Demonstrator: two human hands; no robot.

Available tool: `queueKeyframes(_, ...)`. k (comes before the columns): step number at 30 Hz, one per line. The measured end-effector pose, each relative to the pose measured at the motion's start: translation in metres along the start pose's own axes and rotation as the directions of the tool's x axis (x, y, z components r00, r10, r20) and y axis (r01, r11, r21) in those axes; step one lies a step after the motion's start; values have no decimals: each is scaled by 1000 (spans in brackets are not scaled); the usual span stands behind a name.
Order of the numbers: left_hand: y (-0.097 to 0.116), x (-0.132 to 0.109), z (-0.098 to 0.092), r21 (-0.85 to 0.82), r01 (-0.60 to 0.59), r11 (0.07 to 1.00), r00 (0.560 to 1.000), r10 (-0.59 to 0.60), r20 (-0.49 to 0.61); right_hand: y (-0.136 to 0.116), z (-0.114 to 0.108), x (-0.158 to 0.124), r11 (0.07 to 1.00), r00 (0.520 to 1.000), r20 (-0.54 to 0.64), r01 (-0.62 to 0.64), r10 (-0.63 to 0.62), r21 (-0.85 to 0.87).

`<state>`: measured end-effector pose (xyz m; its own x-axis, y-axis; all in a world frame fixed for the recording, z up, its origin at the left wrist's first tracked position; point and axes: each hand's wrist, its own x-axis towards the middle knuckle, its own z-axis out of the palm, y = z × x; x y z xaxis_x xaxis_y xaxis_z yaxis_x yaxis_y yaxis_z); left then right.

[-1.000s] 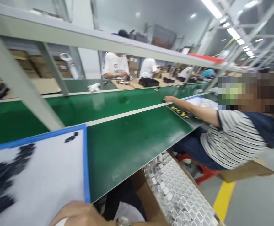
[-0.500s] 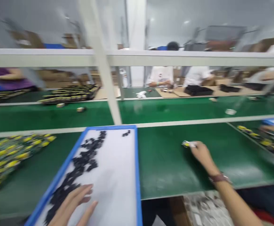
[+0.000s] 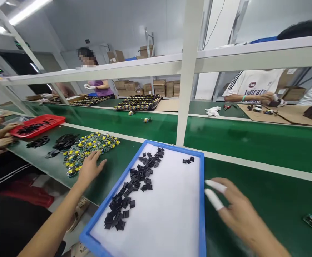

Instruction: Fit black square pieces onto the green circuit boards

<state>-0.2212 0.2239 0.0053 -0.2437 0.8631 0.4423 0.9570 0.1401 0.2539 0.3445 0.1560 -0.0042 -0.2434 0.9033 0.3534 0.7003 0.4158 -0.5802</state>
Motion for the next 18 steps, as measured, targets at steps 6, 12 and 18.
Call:
queueKeyframes(6,1,36,42,-38,-12,999,995,16,98,-86,77,70,955,884,367,245,-291,166)
queueKeyframes(12,14,13,44,-152,-125,980,975,150,166,-105,126,98,943,839,437,319,-326,90)
queueKeyframes(18,4,-27,20,-157,-132,979,978,154,138,-87,124,87,953,881,379,213,-282,213)
